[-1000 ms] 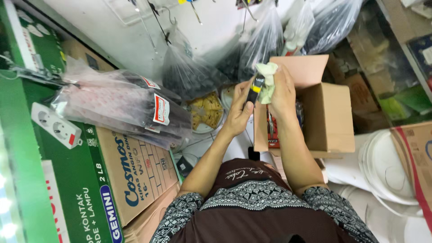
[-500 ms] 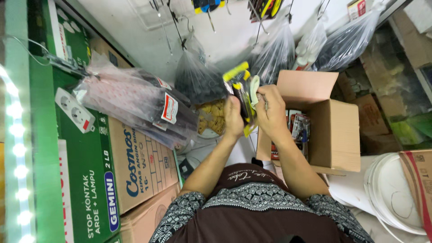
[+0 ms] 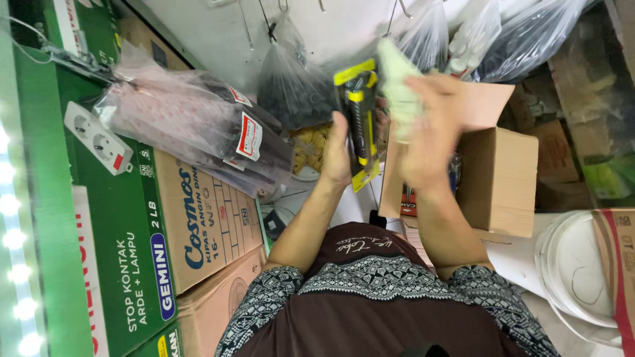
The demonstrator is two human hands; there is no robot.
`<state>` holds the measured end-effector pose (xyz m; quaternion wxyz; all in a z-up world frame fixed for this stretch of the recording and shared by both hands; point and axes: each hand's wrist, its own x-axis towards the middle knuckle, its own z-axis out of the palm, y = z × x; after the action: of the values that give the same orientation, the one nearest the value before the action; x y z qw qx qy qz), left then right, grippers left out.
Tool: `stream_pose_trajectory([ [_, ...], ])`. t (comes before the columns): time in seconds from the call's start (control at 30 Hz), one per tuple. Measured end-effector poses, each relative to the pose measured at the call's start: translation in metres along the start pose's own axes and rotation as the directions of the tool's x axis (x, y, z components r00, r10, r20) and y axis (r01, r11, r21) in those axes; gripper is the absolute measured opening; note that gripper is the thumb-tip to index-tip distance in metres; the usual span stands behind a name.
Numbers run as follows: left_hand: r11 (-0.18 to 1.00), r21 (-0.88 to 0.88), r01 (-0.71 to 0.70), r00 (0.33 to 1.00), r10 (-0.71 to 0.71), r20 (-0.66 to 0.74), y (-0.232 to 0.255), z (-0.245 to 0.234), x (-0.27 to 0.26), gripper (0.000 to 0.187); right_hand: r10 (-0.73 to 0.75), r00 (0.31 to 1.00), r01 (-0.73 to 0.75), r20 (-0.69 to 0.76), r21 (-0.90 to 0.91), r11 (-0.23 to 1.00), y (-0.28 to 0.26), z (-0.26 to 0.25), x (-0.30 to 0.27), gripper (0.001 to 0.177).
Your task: The person wipes packaged and unpackaged tools, such as cutters, with a cloth while sitting in a storage area.
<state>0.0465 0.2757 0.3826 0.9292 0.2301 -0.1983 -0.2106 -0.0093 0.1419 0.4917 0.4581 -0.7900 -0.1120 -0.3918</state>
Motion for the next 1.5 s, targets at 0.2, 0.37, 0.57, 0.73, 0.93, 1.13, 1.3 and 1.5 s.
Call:
stream_pose_trajectory([
  [0.2, 0.988, 0.157, 0.012, 0.955, 0.035, -0.294, 0.008, 0.006, 0.006, 0.064, -0.142, 0.972, 0.188, 0.185, -0.261, 0.947, -0.013, 0.041, -0.012, 0.042],
  [0.37, 0.989, -0.047, -0.138, 0.968, 0.125, -0.218, 0.006, -0.02, 0.009, 0.069, -0.141, 0.932, 0.217, 0.333, -0.204, 0.955, -0.002, 0.038, -0.054, 0.04],
  [0.57, 0.967, -0.107, -0.23, 0.962, 0.21, -0.174, 0.032, -0.013, 0.02, 0.07, 0.157, 0.952, -0.132, 0.264, -0.109, 0.985, 0.028, 0.004, -0.077, 0.023],
  [0.73, 0.993, -0.03, -0.117, 0.986, 0.113, -0.121, 0.027, 0.014, 0.018, 0.06, 0.251, 0.958, -0.239, -0.14, 0.098, 0.966, 0.008, -0.018, -0.048, 0.018],
  [0.93, 0.984, -0.089, -0.155, 0.948, 0.123, -0.295, -0.002, 0.001, 0.015, 0.065, 0.073, 0.964, -0.047, 0.257, -0.107, 0.993, 0.006, 0.016, -0.025, 0.04],
  [1.13, 0.925, -0.005, -0.38, 0.885, 0.362, -0.292, 0.011, -0.012, 0.014, 0.069, 0.125, 0.928, -0.109, 0.351, -0.065, 0.992, 0.015, 0.02, -0.062, 0.041],
  [1.3, 0.898, 0.087, -0.431, 0.823, 0.431, -0.371, 0.007, -0.013, 0.015, 0.067, 0.181, 0.897, -0.131, 0.404, -0.147, 0.98, 0.027, 0.013, -0.074, 0.036],
  [1.5, 0.836, 0.197, -0.512, 0.749, 0.547, -0.373, 0.019, -0.009, 0.017, 0.064, 0.152, 0.967, -0.125, 0.202, -0.144, 0.982, 0.015, -0.003, -0.066, 0.033],
])
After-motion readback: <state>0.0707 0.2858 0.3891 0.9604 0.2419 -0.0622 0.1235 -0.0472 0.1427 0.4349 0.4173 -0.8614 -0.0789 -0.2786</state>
